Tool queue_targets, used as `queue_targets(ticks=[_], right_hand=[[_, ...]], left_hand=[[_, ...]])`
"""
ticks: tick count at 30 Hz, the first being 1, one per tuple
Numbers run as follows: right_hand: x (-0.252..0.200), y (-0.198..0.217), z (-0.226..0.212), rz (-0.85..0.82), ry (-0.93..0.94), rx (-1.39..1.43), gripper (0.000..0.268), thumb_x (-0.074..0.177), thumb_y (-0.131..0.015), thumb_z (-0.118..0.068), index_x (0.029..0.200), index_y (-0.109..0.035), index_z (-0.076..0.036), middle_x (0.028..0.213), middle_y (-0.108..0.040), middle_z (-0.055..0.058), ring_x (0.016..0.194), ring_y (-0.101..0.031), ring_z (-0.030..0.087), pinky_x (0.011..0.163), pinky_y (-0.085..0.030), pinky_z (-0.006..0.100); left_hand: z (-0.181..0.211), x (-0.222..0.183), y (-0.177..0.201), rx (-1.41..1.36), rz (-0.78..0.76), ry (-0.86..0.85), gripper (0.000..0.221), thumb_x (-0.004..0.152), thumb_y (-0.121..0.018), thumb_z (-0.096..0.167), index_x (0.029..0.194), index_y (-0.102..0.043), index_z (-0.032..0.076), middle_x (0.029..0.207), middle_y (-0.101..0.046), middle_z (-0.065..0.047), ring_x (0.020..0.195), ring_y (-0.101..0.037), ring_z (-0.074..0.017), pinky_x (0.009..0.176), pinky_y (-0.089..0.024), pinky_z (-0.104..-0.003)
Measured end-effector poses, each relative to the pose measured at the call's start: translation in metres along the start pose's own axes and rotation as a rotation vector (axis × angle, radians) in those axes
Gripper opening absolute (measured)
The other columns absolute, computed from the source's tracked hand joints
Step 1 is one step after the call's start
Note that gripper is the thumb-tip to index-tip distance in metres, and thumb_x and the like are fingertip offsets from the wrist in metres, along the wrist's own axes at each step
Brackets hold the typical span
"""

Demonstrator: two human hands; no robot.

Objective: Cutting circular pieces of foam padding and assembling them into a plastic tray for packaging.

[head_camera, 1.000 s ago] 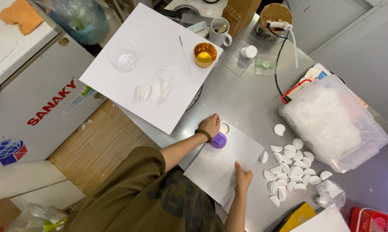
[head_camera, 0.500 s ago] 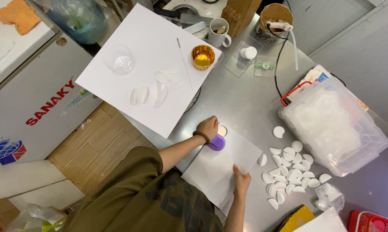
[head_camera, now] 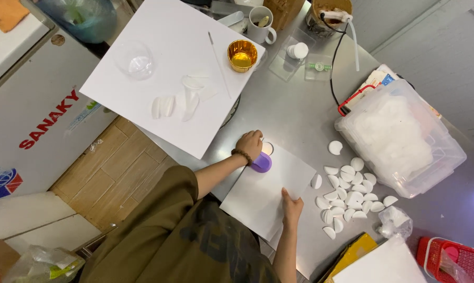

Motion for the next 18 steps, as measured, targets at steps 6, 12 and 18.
queue_targets(ticks=[6,12,18], right_hand=[[0.003,-0.003,-0.006,0.008,0.03,0.043,0.037,0.087,-0.08,-0.019,0.113,-0.072,0.005,0.105,-0.074,0.01,0.093,-0.067,0.019,0.083,-0.052,0.032],[-0.001,-0.004,-0.009,0.003,0.04,0.04,0.035,0.087,-0.079,-0.018,0.113,-0.072,0.004,0.106,-0.075,0.009,0.094,-0.067,0.018,0.084,-0.052,0.031],[-0.001,-0.003,-0.004,0.011,0.074,0.054,0.037,0.087,-0.08,-0.018,0.113,-0.07,0.006,0.106,-0.074,0.011,0.093,-0.066,0.019,0.083,-0.051,0.031]], left_hand=[[0.007,-0.035,0.015,0.116,-0.048,-0.052,0.032,0.091,-0.053,0.011,0.122,-0.06,0.008,0.118,-0.066,-0.014,0.112,-0.06,-0.0345,0.096,-0.049,-0.047],[0.003,-0.044,0.016,0.088,-0.013,-0.03,0.033,0.09,-0.053,0.01,0.122,-0.06,0.008,0.118,-0.066,-0.012,0.113,-0.059,-0.0326,0.097,-0.049,-0.045],[-0.001,-0.045,0.012,0.107,-0.01,-0.046,0.033,0.089,-0.054,0.01,0.121,-0.061,0.008,0.118,-0.066,-0.01,0.113,-0.059,-0.0316,0.097,-0.049,-0.044]])
Point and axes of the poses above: each hand's wrist, its own x-axis towards the middle knuckle, its own y-axis out of the back of the hand, z = x × y, the point moved 3 cm from there along x, towards the middle knuckle
